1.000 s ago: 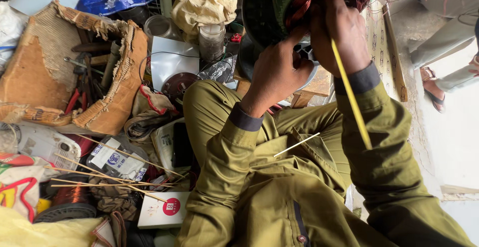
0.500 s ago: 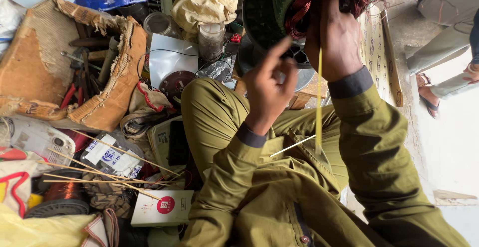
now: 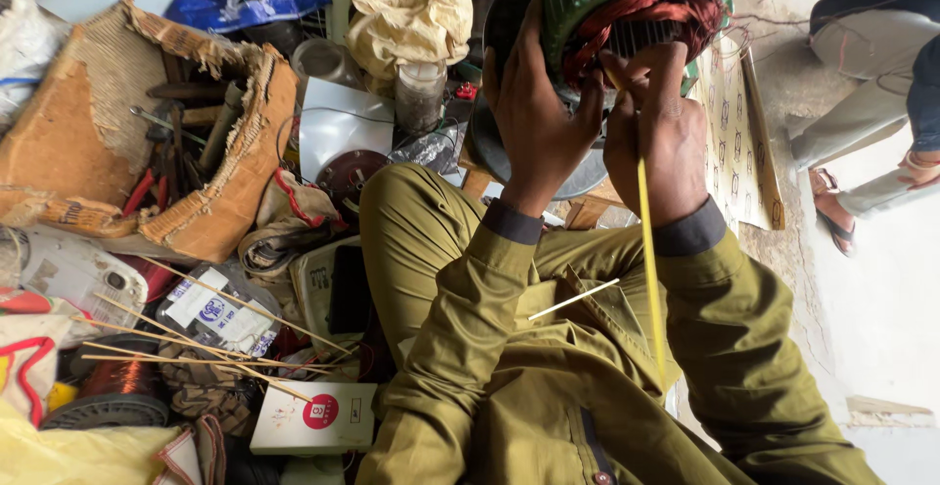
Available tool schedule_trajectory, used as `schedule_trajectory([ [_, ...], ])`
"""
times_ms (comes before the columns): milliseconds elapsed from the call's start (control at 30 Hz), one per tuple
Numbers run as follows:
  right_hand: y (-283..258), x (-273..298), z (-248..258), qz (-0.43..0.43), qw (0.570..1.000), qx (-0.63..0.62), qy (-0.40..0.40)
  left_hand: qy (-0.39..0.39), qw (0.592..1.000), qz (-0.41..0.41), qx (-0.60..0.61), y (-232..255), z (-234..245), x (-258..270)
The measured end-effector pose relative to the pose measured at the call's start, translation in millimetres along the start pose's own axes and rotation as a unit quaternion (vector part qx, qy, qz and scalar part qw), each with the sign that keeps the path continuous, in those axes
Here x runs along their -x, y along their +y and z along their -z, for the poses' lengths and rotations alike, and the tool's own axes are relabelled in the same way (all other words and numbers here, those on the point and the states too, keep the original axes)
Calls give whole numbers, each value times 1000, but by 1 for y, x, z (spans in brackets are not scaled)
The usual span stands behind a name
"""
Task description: The person is repairing a green electric motor by hand. They use a thin yellow stick to push and arrange copper wires inside the motor's stator slots.
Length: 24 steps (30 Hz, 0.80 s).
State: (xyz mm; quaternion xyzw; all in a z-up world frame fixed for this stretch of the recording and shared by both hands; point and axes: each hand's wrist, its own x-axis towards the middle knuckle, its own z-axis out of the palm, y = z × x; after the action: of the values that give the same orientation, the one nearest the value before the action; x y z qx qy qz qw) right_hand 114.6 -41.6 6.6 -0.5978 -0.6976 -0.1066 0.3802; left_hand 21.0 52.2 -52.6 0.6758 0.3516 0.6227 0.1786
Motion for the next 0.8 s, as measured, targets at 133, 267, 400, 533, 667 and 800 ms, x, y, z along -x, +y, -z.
schedule_trajectory([
  [133, -3, -1, 6, 15, 1000, -8, -8, -20, 1000, 4, -8, -4, -1, 1],
  [267, -6, 3, 4, -20, 1000, -12, -16, -45, 999, 9, -19, -6, 1, -4],
  [400, -6, 12, 6, -40, 986, -156, 40, -45, 999, -6, -12, -5, 2, -9],
  [533, 0, 10, 4, -60, 975, -200, 73, -59, 998, 8, -13, -4, 5, -5],
  [667, 18, -25, -22, -70, 989, -65, 115, -64, 998, 16, 4, 1, 7, -9],
  [800, 27, -28, -39, -105, 970, -154, 155, -53, 998, 20, -17, -3, 5, -6],
])
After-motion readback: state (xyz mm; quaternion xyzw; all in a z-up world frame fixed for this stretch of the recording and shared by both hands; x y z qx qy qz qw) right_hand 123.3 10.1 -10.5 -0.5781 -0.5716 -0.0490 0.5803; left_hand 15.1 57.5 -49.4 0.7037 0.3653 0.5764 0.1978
